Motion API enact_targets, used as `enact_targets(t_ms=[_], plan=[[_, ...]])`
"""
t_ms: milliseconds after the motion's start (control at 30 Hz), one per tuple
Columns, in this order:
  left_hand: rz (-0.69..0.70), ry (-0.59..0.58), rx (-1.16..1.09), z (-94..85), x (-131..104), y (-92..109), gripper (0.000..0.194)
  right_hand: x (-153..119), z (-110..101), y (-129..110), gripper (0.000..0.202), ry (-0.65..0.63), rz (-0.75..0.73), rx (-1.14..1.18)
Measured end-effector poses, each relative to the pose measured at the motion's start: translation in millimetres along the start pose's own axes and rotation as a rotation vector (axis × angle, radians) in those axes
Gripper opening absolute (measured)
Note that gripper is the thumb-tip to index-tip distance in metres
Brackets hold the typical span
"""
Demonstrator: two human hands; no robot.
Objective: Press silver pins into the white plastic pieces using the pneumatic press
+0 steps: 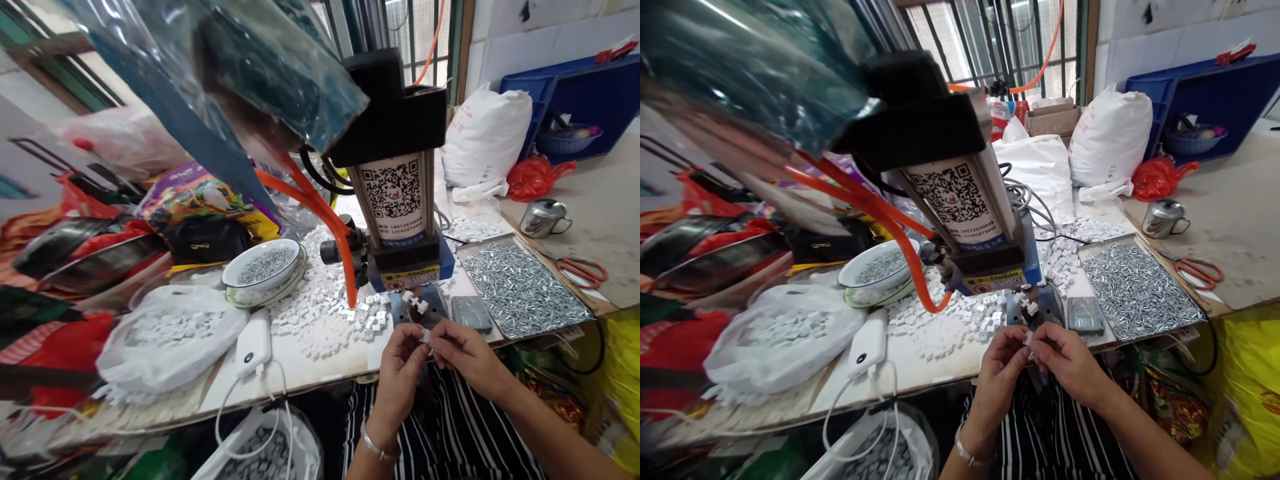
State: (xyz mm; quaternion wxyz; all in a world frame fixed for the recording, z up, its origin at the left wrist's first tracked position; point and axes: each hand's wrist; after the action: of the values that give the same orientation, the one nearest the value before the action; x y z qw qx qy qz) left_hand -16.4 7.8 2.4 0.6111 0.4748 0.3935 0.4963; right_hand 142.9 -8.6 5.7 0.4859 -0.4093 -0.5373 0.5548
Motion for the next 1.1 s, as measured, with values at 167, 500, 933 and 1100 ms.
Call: enact_targets(t_ms=[167,500,933,1100], plan=[[0.016,0.038,0.068,0.7,0,-1,0.025,-1,-3,0,0.03,-0.028,0.026,0.062],[-0.003,0.01,0.243,0.9,-6,-4,0.018,1,-7,-3,0.019,0.117,-0.15,-0.282],[-0.1,0.141,0.016,10.3,-7,2,0.023,-4,-1,10,0.026,0.136,-0.57,-0.713],[-0.15,0.144,-0.056,10.8,-6,2,0.026,-7,-1,19,0.036,0.171,-0.581,-0.699]])
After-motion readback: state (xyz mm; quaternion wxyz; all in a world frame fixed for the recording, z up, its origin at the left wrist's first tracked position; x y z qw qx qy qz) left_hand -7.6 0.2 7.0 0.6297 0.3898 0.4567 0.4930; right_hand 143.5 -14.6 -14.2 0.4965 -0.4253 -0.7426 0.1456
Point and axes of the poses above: each hand's wrist, its own x-axis towards the middle knuckle, its own z-axis out of the palm, y = z × x, and after that the axes turned 1 degree about y, right-handed
